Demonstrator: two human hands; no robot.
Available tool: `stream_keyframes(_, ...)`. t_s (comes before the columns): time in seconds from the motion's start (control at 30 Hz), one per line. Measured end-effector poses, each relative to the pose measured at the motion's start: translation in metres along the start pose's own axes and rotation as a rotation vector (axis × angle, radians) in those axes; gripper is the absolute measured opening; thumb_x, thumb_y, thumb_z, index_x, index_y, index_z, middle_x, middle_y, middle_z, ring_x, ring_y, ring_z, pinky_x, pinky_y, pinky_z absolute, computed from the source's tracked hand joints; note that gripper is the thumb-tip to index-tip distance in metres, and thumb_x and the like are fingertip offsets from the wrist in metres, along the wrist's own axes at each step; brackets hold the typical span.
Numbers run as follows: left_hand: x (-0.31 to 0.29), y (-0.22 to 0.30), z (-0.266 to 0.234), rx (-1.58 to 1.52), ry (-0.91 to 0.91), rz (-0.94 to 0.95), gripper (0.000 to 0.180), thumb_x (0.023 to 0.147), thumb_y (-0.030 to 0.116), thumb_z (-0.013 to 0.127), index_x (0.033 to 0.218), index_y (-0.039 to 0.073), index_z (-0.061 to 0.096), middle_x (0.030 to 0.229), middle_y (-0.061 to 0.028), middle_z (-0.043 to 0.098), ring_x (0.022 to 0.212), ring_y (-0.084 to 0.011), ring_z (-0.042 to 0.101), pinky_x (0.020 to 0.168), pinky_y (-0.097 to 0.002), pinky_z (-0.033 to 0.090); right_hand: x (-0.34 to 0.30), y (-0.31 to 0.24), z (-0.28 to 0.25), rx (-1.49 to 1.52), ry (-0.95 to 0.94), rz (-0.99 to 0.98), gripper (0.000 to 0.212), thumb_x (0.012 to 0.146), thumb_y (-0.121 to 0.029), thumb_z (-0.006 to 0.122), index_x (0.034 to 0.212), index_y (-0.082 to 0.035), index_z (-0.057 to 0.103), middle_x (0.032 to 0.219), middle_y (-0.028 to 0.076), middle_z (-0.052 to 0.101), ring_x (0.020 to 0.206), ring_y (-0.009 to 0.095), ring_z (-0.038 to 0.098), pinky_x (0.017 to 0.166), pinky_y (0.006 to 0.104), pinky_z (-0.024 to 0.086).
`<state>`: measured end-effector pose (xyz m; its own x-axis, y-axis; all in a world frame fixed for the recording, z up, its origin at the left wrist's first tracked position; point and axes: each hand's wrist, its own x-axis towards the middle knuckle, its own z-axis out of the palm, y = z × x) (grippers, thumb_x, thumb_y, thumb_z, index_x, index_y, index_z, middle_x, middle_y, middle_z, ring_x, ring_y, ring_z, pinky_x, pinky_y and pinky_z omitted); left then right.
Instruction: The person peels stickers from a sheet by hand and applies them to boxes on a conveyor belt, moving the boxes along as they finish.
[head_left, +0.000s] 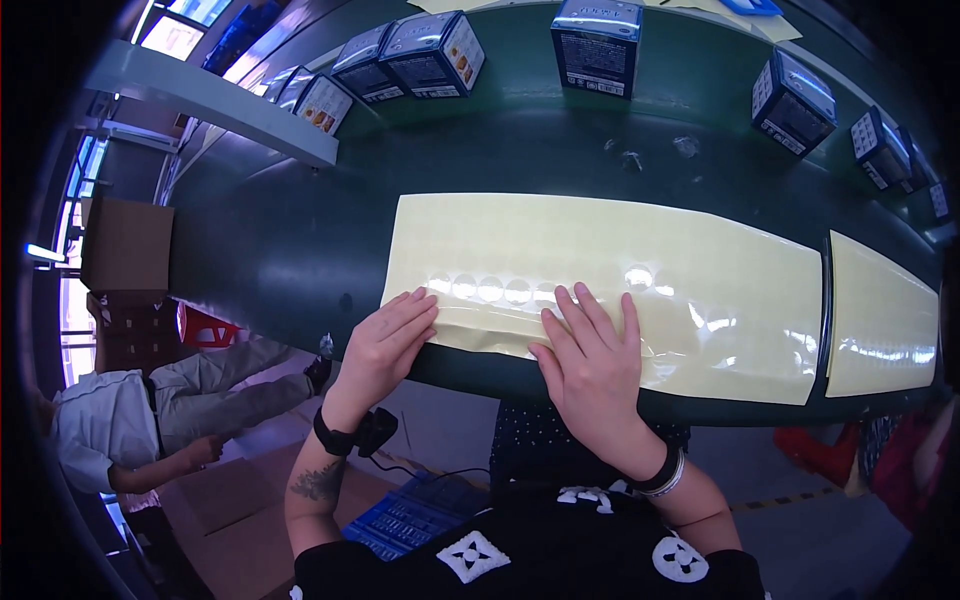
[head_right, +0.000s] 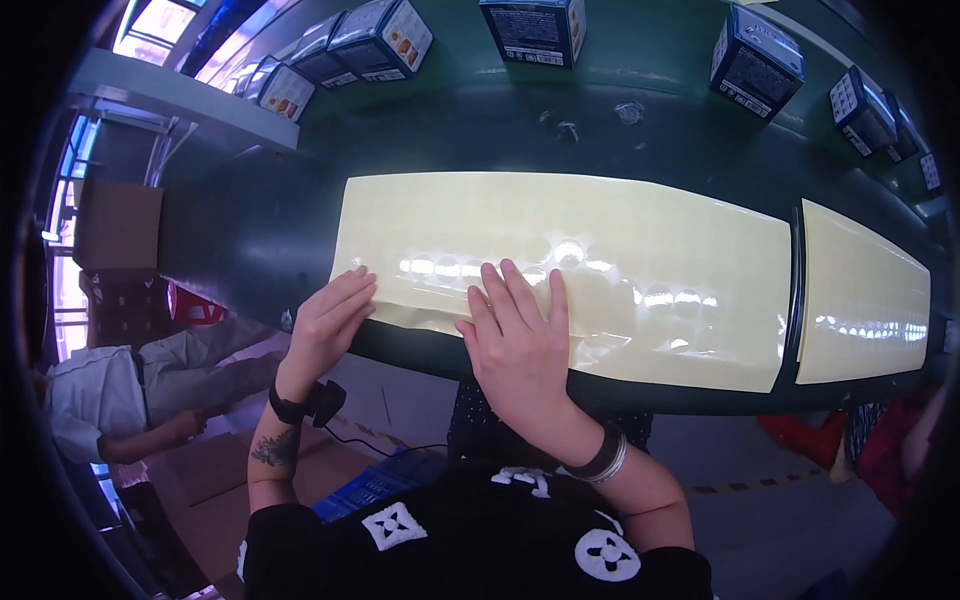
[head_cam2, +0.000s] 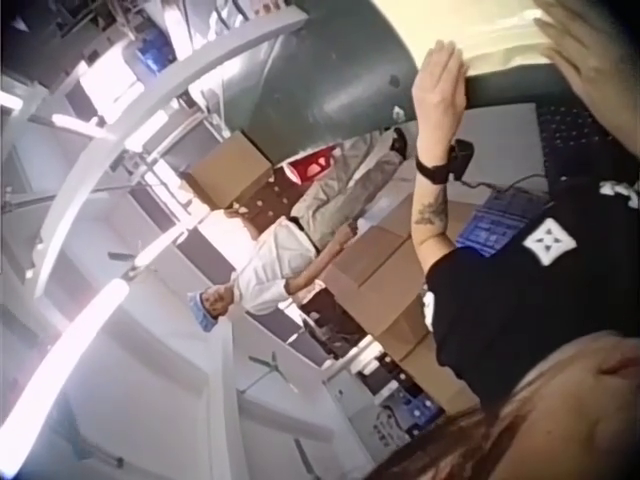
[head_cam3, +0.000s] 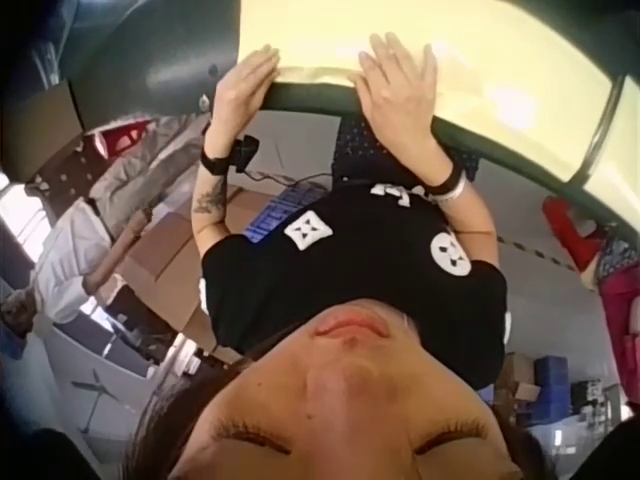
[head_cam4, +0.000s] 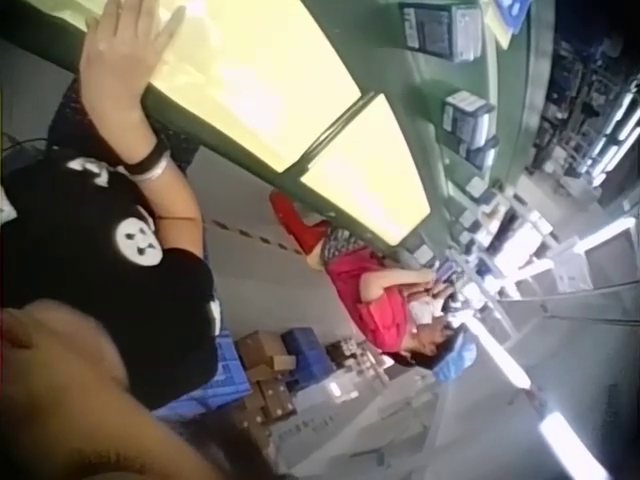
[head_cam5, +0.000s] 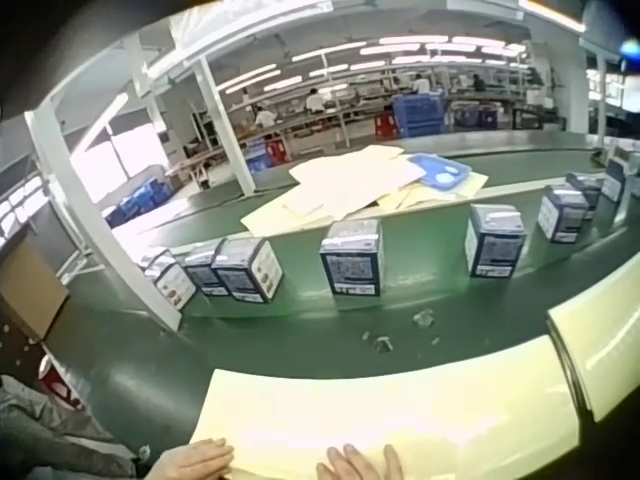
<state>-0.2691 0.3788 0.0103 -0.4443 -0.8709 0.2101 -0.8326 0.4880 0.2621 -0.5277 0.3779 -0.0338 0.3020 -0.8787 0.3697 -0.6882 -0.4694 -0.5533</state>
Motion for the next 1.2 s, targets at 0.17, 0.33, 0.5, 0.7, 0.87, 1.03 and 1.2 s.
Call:
stream_keyframes(0.17, -0.006, -0.002, 0.014, -0.036, 0.136, 0.052, 0.022, 0.078, -0.002, 0.072, 0.100, -0.001, 0.070, 0.106, -0.0131, 0.070, 0.109, -0.0305, 0.066, 0.098, -0.0422, 0.051, 0.000, 0.002, -0.006, 0.007, -0.001, 0.002, 0.030, 0.084, -0.019, 0.071, 0.108, -0.002, 0.067, 0.124, 0.013, 0.062, 0.124, 0.029, 0.053, 0.110, 0.0579, 0.028)
stream_keyframes(0.33, -0.011, 0.003, 0.019, -0.132, 0.232, 0.019, 0.016, 0.077, -0.004, 0.071, 0.094, -0.002, 0.070, 0.105, -0.0135, 0.071, 0.109, -0.0315, 0.066, 0.100, -0.0442, 0.049, -0.001, 0.005, -0.011, 0.012, -0.005, 0.010, 0.030, 0.084, -0.019, 0.071, 0.108, -0.002, 0.067, 0.124, 0.013, 0.062, 0.124, 0.028, 0.053, 0.110, 0.0580, 0.028)
stream_keyframes(0.5, 0.006, 0.014, -0.015, -0.364, 0.029, -0.194, 0.010, 0.076, -0.003, 0.071, 0.086, -0.001, 0.068, 0.109, -0.0149, 0.070, 0.112, -0.0306, 0.064, 0.104, -0.0432, 0.045, -0.003, 0.008, -0.016, -0.008, 0.002, 0.006, 0.031, 0.084, -0.019, 0.070, 0.108, -0.002, 0.067, 0.124, 0.013, 0.061, 0.124, 0.028, 0.053, 0.110, 0.0580, 0.028)
stream_keyframes(0.7, 0.124, 0.052, -0.067, -0.372, -0.298, -0.053, 0.015, 0.078, 0.006, 0.073, 0.085, 0.003, 0.060, 0.120, -0.0148, 0.064, 0.113, -0.0322, 0.061, 0.094, -0.0401, 0.047, -0.005, 0.015, -0.015, -0.035, 0.013, 0.008, 0.031, 0.084, -0.021, 0.070, 0.108, -0.003, 0.067, 0.125, 0.012, 0.060, 0.126, 0.027, 0.051, 0.110, 0.0578, 0.027)
stream_keyframes(0.87, 0.262, 0.084, -0.003, -0.333, -0.172, 0.346, 0.019, 0.079, 0.013, 0.073, 0.088, 0.003, 0.060, 0.113, -0.0157, 0.065, 0.109, -0.0310, 0.061, 0.093, -0.0354, 0.046, -0.007, 0.019, -0.012, -0.059, 0.022, 0.010, 0.031, 0.085, -0.023, 0.069, 0.109, -0.004, 0.067, 0.126, 0.011, 0.059, 0.127, 0.026, 0.049, 0.110, 0.0573, 0.027)
stream_keyframes(1.03, 0.363, 0.135, 0.066, -0.172, 0.068, 0.415, 0.018, 0.080, 0.018, 0.071, 0.091, 0.004, 0.067, 0.097, -0.0149, 0.067, 0.095, -0.0327, 0.064, 0.084, -0.0398, 0.051, -0.010, 0.020, -0.008, -0.030, 0.048, -0.001, 0.033, 0.083, -0.023, 0.069, 0.109, -0.003, 0.066, 0.126, 0.011, 0.059, 0.127, 0.025, 0.049, 0.111, 0.0567, 0.027)
stream_keyframes(1.2, 0.410, 0.141, 0.119, -0.167, 0.185, 0.418, 0.016, 0.079, 0.017, 0.071, 0.091, 0.006, 0.068, 0.091, -0.0130, 0.069, 0.088, -0.0318, 0.066, 0.079, -0.0406, 0.052, -0.008, 0.021, -0.005, -0.039, 0.056, 0.020, 0.035, 0.080, -0.023, 0.070, 0.109, -0.003, 0.066, 0.126, 0.011, 0.059, 0.127, 0.025, 0.048, 0.111, 0.0563, 0.027)
